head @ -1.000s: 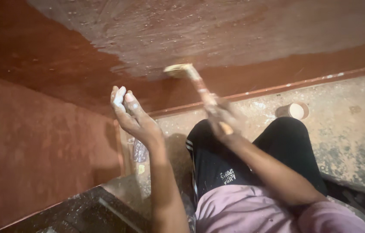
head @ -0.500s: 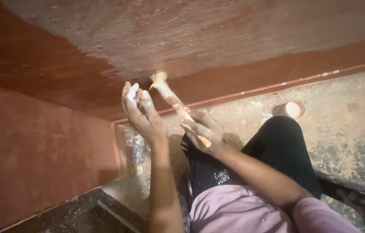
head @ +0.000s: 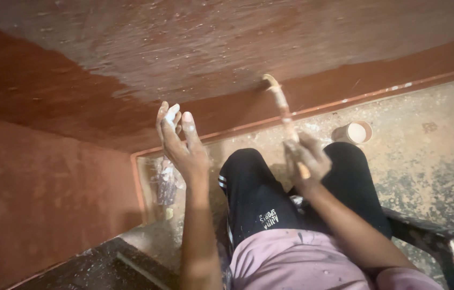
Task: The person applies a white substance to a reddish-brown wall using a wide brush. They repeatedly dip the brush into a small container on the floor and spread the material in broad strokes across the wall surface.
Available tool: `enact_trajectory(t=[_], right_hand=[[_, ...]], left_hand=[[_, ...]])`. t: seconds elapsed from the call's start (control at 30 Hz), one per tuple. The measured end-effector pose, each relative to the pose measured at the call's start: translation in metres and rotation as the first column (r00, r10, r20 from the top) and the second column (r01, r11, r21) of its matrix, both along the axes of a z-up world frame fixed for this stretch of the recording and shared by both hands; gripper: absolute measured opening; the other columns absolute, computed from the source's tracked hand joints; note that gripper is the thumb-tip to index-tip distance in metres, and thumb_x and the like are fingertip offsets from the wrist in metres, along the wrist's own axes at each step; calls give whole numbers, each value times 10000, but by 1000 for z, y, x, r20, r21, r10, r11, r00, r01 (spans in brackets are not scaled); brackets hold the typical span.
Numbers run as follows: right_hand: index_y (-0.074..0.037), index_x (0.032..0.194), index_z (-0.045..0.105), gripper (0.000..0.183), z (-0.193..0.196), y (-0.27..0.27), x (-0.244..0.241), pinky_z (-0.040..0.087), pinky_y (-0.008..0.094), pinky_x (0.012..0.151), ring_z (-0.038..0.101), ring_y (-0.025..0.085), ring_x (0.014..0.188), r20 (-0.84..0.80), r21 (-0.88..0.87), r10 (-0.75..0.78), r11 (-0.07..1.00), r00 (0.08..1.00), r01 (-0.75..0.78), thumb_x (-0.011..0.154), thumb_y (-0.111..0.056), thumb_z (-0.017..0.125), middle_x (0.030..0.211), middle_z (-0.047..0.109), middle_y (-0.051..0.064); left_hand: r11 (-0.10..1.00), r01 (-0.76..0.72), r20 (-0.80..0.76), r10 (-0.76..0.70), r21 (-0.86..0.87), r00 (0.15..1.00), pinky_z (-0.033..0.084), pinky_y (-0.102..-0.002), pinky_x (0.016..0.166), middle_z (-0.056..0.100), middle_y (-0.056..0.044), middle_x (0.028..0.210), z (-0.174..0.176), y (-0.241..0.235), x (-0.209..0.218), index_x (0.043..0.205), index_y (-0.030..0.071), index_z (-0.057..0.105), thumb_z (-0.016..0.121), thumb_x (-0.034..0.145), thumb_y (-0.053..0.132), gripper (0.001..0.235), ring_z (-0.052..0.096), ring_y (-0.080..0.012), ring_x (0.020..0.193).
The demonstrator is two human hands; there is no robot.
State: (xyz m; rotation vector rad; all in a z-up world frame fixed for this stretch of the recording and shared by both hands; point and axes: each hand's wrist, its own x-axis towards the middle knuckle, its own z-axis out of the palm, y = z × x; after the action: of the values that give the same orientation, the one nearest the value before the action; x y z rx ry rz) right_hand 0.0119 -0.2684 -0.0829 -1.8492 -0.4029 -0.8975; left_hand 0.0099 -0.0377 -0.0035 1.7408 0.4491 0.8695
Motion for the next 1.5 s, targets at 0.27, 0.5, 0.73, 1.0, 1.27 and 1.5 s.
enact_trajectory(t=[0.27, 0.5, 0.73, 1.0, 1.27, 1.5], right_hand=[[-64, 1149, 723, 274, 9, 28, -3, 611, 386, 799, 723, 332, 982, -83, -273, 334, 899, 939, -344, 878, -41, 757, 1188, 687, 215], [4, 1060, 732, 174, 20, -30, 28, 604, 343, 774, 749, 298, 954, 9, -133, -11, 991, 1000, 12, 897, 39, 781, 1117, 716, 205], [13, 995, 727, 158, 10, -34, 14, 590, 338, 706, 736, 292, 835, 97, -63, -164, 983, 982, 170, 861, 32, 810, 1042, 716, 201], [2, 1045, 752, 209, 17, -33, 10, 606, 375, 810, 737, 336, 957, -23, -104, 148, 983, 989, -149, 836, 5, 773, 1129, 710, 233], [17, 1033, 738, 146, 15, -100, 38, 577, 372, 753, 723, 300, 890, 3, 1, -307, 952, 952, 307, 892, 24, 773, 1077, 711, 182], [5, 994, 735, 153, 12, -78, 28, 596, 334, 757, 743, 283, 877, -29, 92, -109, 990, 994, 111, 842, 24, 722, 1062, 717, 179]], left_hand=[[991, 104, -3, -104, 89, 995, 514, -406, 1032, 569, -166, 1447, -1, -23, -2, 1405, -34, 532, 600, 1045, 155, 412, 650, -309, 1237], [963, 148, -67, -137, 223, 988, 507, -422, 1075, 529, -189, 1487, -11, -36, -3, 1438, -36, 480, 621, 1038, 154, 465, 643, -311, 1254], [916, 211, -140, -172, 342, 975, 457, -460, 1103, 525, -210, 1494, -19, -50, 2, 1376, -50, 528, 645, 1013, 135, 424, 571, -374, 1323], [890, 253, -101, -232, 378, 967, 447, -461, 1128, 519, -220, 1500, -32, -92, 6, 1317, -30, 571, 633, 1025, 129, 338, 566, -384, 1338], [897, 241, -103, -218, 371, 970, 434, -463, 1121, 550, -209, 1454, -55, -139, 28, 1287, -36, 582, 660, 982, 90, 339, 550, -394, 1338], [971, 85, -6, -85, 223, 996, 452, -437, 1122, 565, -210, 1454, -83, -175, 59, 1335, -47, 562, 596, 1009, 57, 344, 584, -355, 1298]])
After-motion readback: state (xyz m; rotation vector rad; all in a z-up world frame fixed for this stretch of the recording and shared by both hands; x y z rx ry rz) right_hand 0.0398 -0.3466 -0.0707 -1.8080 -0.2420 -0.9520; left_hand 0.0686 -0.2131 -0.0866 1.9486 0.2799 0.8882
